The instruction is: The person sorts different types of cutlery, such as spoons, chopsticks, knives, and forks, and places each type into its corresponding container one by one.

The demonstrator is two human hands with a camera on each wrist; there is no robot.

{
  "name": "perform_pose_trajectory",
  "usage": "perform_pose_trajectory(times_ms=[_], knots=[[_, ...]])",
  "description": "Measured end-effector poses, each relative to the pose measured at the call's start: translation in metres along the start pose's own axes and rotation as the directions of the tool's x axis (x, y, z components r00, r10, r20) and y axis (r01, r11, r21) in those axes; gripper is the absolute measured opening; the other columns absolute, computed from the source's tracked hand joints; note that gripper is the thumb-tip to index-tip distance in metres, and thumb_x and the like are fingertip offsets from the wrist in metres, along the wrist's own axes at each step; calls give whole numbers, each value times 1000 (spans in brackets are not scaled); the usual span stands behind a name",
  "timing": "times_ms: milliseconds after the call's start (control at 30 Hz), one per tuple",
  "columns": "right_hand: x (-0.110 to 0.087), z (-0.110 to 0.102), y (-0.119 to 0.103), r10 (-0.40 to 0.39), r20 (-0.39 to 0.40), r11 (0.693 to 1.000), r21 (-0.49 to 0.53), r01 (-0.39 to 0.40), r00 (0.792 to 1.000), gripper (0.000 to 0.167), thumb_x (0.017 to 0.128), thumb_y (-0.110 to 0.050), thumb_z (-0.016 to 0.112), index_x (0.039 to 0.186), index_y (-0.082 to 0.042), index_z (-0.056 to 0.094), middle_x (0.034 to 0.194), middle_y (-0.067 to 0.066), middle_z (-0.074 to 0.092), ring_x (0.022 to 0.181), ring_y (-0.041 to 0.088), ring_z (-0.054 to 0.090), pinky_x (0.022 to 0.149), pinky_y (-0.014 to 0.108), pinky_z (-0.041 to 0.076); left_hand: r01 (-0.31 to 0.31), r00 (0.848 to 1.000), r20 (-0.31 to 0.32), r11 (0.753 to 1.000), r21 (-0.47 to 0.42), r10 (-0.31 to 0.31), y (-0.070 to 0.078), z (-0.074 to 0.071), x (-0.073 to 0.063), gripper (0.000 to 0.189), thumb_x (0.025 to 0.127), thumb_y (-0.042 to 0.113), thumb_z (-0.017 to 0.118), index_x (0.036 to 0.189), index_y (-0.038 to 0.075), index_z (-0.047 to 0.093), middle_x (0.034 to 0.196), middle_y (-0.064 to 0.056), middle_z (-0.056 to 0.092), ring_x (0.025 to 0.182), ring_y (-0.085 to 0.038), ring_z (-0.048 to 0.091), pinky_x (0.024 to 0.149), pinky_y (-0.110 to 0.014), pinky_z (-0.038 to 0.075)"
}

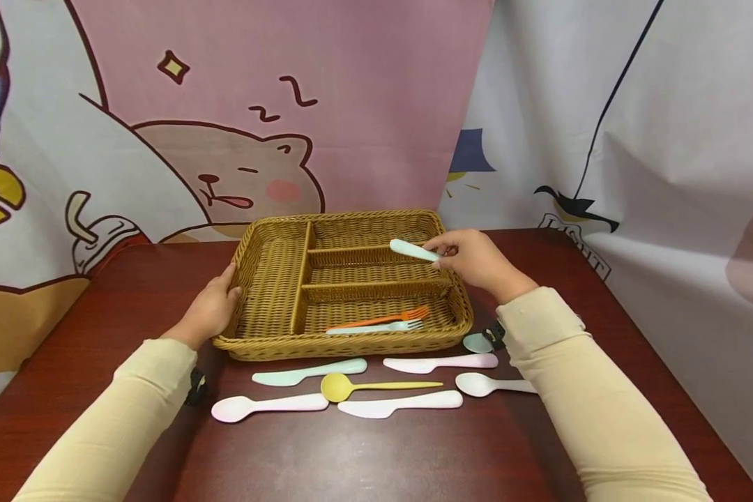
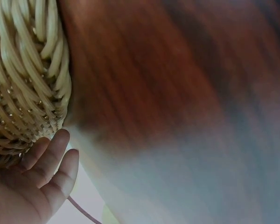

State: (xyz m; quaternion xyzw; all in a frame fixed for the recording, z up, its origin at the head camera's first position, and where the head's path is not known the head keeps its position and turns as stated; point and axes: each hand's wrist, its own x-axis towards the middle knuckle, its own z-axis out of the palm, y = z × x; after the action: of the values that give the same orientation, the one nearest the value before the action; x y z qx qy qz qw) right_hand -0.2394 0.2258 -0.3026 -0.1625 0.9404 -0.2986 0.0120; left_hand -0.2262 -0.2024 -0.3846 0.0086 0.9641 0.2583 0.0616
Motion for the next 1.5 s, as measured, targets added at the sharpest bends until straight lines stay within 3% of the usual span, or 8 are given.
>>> perform_pose_trajectory(times_ms=[467, 700, 867, 1067, 1300, 1500], knots=[[11, 19, -19, 5, 94, 999, 42, -9, 996, 29, 89, -3, 68, 118, -4, 69, 91, 10, 62, 73, 22, 47, 57, 32, 40, 11, 1000, -3, 1000, -3, -11, 0, 0, 1, 58, 107, 18, 30, 155, 3, 2, 151, -31, 22, 136, -45, 30, 111, -56, 27], [17, 30, -27, -35, 141, 999, 2, 35, 989, 30, 88, -6, 70, 118, -8, 70, 100, 9, 66, 86, 23, 57, 68, 35, 48, 10, 1000, -8, 1000, -4, -10, -1, 0, 1, 58, 107, 18, 30, 155, 3, 2, 150, -32, 23, 137, -46, 29, 111, -56, 26], [20, 40, -35, -95, 189, 994, -32, 103, 977, 31, 86, -5, 72, 117, -9, 71, 103, 9, 67, 92, 23, 61, 74, 39, 52, 7, 1000, -6, 1000, -1, -7, -1, 0, 1, 58, 107, 19, 30, 155, 3, 2, 150, -32, 23, 137, -45, 29, 111, -56, 26], [20, 50, -46, -118, 267, 992, -12, 126, 956, 32, 85, -3, 71, 117, -8, 71, 96, 7, 66, 84, 20, 60, 73, 36, 51, 13, 1000, 6, 1000, -7, -13, -1, 0, 1, 59, 107, 19, 30, 156, 4, 1, 151, -31, 21, 137, -45, 28, 111, -56, 26], [24, 58, -58, -172, 319, 982, -15, 187, 932, 33, 84, -5, 73, 117, -8, 71, 95, 3, 67, 86, 16, 60, 78, 37, 52, 11, 1000, 6, 1000, -13, -11, 0, 0, 0, 58, 107, 18, 30, 155, 3, 2, 150, -32, 23, 137, -45, 29, 111, -56, 26], [28, 67, -66, -164, 356, 983, -17, 182, 920, 33, 84, -3, 73, 116, -8, 71, 92, 1, 65, 90, 18, 61, 80, 37, 52, 10, 1000, -5, 1000, -4, -10, 0, 0, 0, 58, 106, 17, 30, 155, 3, 2, 150, -32, 23, 136, -45, 30, 111, -55, 27]])
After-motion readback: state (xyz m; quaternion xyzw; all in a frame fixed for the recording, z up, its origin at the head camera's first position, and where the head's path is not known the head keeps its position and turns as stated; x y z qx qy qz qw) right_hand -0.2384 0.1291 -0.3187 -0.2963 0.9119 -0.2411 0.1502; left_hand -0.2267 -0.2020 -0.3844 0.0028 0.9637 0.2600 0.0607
